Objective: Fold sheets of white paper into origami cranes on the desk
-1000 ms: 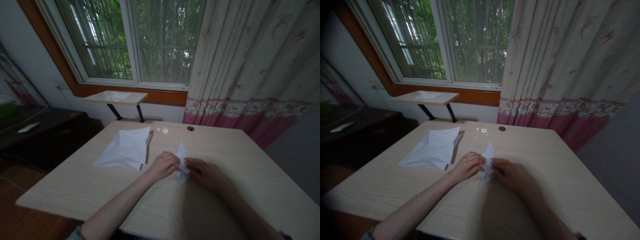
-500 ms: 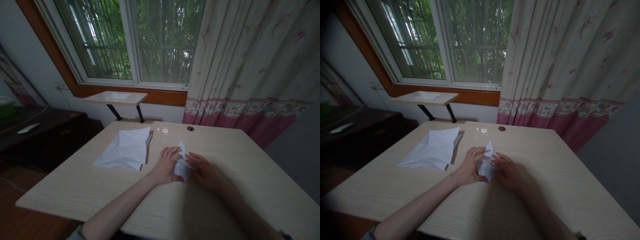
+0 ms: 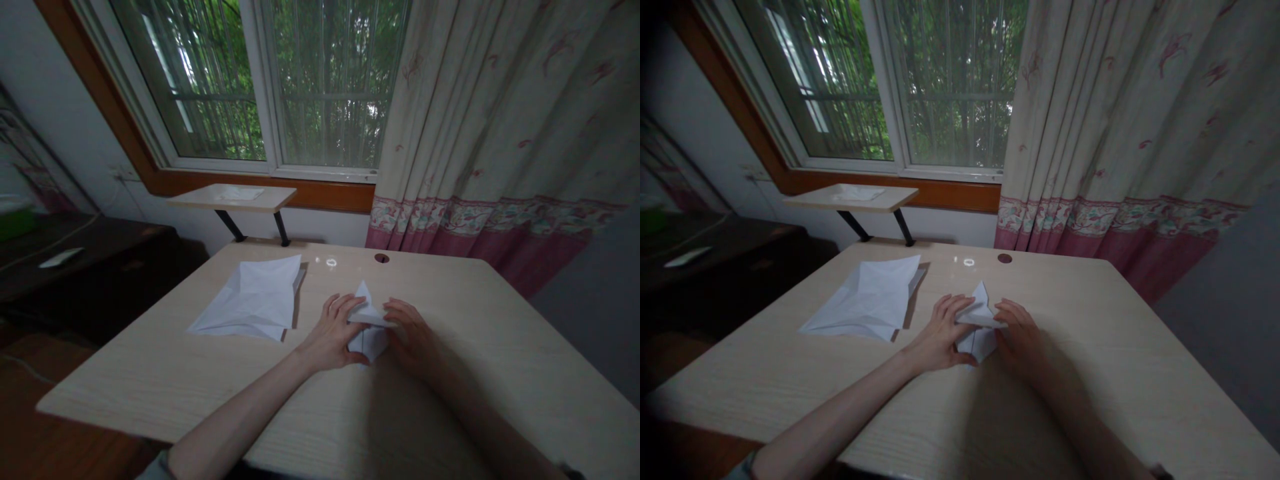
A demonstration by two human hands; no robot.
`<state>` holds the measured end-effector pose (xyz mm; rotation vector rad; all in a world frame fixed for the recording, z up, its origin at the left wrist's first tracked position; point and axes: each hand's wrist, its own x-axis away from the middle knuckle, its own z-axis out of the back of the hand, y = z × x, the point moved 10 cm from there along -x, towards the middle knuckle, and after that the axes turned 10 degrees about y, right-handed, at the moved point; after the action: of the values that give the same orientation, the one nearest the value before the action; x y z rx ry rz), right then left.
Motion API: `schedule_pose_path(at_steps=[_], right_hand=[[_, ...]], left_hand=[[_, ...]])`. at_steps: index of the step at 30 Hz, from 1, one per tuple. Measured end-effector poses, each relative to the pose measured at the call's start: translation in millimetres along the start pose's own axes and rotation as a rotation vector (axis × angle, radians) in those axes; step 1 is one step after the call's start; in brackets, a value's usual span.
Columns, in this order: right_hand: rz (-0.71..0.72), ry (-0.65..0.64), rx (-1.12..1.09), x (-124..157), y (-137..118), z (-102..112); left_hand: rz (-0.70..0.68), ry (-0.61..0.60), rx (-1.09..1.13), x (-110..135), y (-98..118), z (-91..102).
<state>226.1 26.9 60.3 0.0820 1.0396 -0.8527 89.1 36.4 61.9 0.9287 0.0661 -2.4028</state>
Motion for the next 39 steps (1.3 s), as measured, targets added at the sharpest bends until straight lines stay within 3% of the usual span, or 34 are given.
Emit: schedule_pose_path(at_steps=[9,15,22,34,39], right_hand=[[-0.232,0.086,0.008,10.4,28.6,-3.2],[-0.128,-0.018,0.031,11.3,25.3,-12.6],[-0.076,-0.034,0.057,12.2,20.5,-11.4],[-0.094,-0.061,0.067,7.9,15.5,-12.7],[-0.229,-0.069,0.016,7.0,24.7,-13.4]], left_hand=[[0.079,0.034,0.061,-1.1,-8.6,0.7],[0.123,0.022,0.096,0.4,-13.1,-2.9],[0.159,0.009,0.104,1.4,-15.7,-5.6],[0.186,-0.016,0.115,3.4,-19.2,-10.4],[0.182,-0.018,0.122,2.3,-18.7,-9.7]])
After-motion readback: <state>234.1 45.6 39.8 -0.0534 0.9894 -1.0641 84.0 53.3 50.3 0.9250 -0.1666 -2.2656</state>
